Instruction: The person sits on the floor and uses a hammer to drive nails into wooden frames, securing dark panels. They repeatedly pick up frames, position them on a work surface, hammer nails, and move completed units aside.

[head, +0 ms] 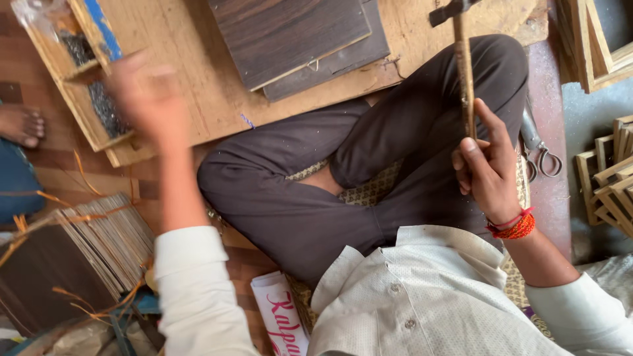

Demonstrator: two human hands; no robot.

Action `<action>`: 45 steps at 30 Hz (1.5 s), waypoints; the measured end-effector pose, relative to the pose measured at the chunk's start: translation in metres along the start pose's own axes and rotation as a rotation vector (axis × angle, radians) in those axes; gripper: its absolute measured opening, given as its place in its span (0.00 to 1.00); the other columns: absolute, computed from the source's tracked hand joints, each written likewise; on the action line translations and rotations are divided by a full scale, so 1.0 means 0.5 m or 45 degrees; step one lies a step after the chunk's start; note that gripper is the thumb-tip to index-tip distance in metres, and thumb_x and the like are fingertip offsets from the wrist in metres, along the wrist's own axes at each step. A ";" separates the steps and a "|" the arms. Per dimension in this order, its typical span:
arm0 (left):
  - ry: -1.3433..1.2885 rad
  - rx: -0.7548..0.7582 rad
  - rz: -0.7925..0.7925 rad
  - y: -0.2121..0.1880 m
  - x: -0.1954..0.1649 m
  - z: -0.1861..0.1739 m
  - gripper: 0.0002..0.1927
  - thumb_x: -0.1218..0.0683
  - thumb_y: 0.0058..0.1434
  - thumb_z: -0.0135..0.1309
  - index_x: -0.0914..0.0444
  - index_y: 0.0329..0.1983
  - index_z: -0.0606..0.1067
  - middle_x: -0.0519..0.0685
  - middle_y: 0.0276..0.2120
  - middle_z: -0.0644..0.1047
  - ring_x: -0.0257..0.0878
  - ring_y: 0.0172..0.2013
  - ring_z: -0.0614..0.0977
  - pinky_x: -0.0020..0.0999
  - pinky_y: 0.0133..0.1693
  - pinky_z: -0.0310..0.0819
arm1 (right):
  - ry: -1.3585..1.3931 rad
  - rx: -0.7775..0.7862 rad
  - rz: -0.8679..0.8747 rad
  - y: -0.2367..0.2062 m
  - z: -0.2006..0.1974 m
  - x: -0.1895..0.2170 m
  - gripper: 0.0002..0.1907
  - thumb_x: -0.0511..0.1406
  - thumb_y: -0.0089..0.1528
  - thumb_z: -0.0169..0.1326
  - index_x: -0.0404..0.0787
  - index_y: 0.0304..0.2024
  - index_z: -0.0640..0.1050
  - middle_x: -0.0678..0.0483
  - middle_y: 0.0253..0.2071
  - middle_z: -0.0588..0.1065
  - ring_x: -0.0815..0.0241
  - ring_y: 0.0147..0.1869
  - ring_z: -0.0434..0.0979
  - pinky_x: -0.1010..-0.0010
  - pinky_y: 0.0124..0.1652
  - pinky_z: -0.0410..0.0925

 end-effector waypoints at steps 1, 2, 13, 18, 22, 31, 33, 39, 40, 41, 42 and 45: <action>-0.349 -0.008 -0.372 0.021 0.072 -0.007 0.13 0.68 0.67 0.55 0.65 0.54 0.77 0.51 0.48 0.80 0.40 0.51 0.83 0.33 0.55 0.79 | 0.008 -0.004 0.030 0.005 -0.003 0.000 0.31 0.32 0.73 0.42 0.44 0.79 0.54 0.56 0.27 0.68 0.71 0.19 0.61 0.79 0.19 0.58; -0.118 0.019 -0.423 0.029 0.128 -0.038 0.08 0.71 0.64 0.55 0.68 0.43 0.77 0.53 0.40 0.79 0.38 0.42 0.80 0.29 0.45 0.77 | 0.030 -0.004 0.034 0.011 -0.004 0.001 0.31 0.32 0.73 0.42 0.44 0.79 0.54 0.56 0.27 0.68 0.71 0.19 0.61 0.79 0.19 0.58; -0.027 0.587 -0.348 0.011 0.258 -0.072 0.05 0.68 0.65 0.58 0.67 0.39 0.76 0.48 0.33 0.80 0.32 0.33 0.79 0.31 0.37 0.74 | -0.011 0.198 0.169 0.067 0.095 0.015 0.31 0.34 0.71 0.45 0.46 0.77 0.57 0.56 0.27 0.68 0.72 0.19 0.61 0.80 0.19 0.59; -0.596 0.161 -0.612 0.025 0.246 -0.072 0.08 0.63 0.72 0.57 0.67 0.41 0.69 0.44 0.32 0.77 0.31 0.29 0.77 0.26 0.32 0.73 | -0.013 0.178 0.166 0.067 0.097 0.014 0.31 0.34 0.71 0.45 0.45 0.77 0.57 0.57 0.27 0.68 0.72 0.19 0.61 0.79 0.19 0.59; -0.690 -0.010 -0.381 0.067 0.119 -0.036 0.07 0.58 0.73 0.59 0.68 0.46 0.76 0.48 0.38 0.80 0.34 0.36 0.82 0.27 0.36 0.80 | -0.052 0.174 0.081 0.061 0.082 0.014 0.32 0.33 0.71 0.45 0.45 0.77 0.56 0.58 0.27 0.69 0.73 0.19 0.61 0.80 0.19 0.59; -0.831 0.484 -0.150 0.060 -0.398 0.183 0.02 0.57 0.66 0.59 0.60 0.39 0.78 0.47 0.38 0.81 0.40 0.42 0.81 0.37 0.47 0.76 | -0.677 0.059 -0.394 0.041 0.027 0.061 0.30 0.29 0.71 0.49 0.41 0.76 0.62 0.50 0.34 0.77 0.60 0.37 0.81 0.67 0.38 0.72; -0.740 0.418 -0.054 0.057 -0.456 0.212 0.05 0.57 0.63 0.62 0.59 0.37 0.76 0.48 0.47 0.78 0.46 0.53 0.77 0.45 0.57 0.69 | -0.768 0.058 -0.486 0.043 0.017 0.072 0.28 0.29 0.71 0.51 0.41 0.74 0.64 0.45 0.38 0.77 0.56 0.39 0.82 0.65 0.40 0.72; -0.563 0.504 0.021 0.034 -0.483 0.275 0.10 0.55 0.63 0.65 0.58 0.41 0.74 0.52 0.63 0.66 0.53 0.70 0.62 0.59 0.74 0.46 | -1.033 0.048 -0.656 0.061 0.005 0.095 0.28 0.29 0.70 0.53 0.42 0.73 0.67 0.44 0.37 0.74 0.45 0.36 0.76 0.59 0.36 0.69; -0.552 0.516 0.030 0.032 -0.481 0.281 0.10 0.55 0.63 0.65 0.57 0.41 0.74 0.52 0.62 0.66 0.53 0.70 0.62 0.59 0.74 0.47 | -1.080 0.051 -0.663 0.065 0.005 0.098 0.28 0.29 0.69 0.53 0.43 0.72 0.67 0.46 0.34 0.73 0.45 0.33 0.75 0.57 0.34 0.68; -0.538 0.525 0.035 0.028 -0.479 0.283 0.10 0.54 0.63 0.66 0.57 0.42 0.74 0.52 0.61 0.67 0.53 0.70 0.63 0.59 0.75 0.47 | -1.096 0.053 -0.679 0.072 0.010 0.099 0.28 0.29 0.70 0.54 0.43 0.72 0.67 0.46 0.32 0.71 0.46 0.31 0.74 0.57 0.33 0.67; -0.522 0.527 0.030 0.027 -0.479 0.286 0.11 0.54 0.63 0.66 0.58 0.42 0.74 0.52 0.61 0.66 0.54 0.70 0.63 0.59 0.75 0.47 | -1.110 0.057 -0.704 0.076 0.014 0.102 0.28 0.29 0.70 0.54 0.43 0.72 0.67 0.47 0.31 0.70 0.46 0.30 0.72 0.57 0.32 0.66; -0.496 0.530 0.041 0.025 -0.484 0.290 0.12 0.53 0.63 0.66 0.59 0.41 0.73 0.54 0.62 0.65 0.55 0.70 0.62 0.59 0.74 0.45 | -1.140 0.098 -0.706 0.091 0.021 0.106 0.29 0.29 0.69 0.54 0.44 0.72 0.68 0.49 0.30 0.69 0.47 0.29 0.71 0.57 0.30 0.66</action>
Point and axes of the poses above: each hand's wrist, its own y-axis towards the middle knuckle, its own z-axis out of the palm, x = y × z, the point moved 2 cm from there along y, towards the middle knuckle
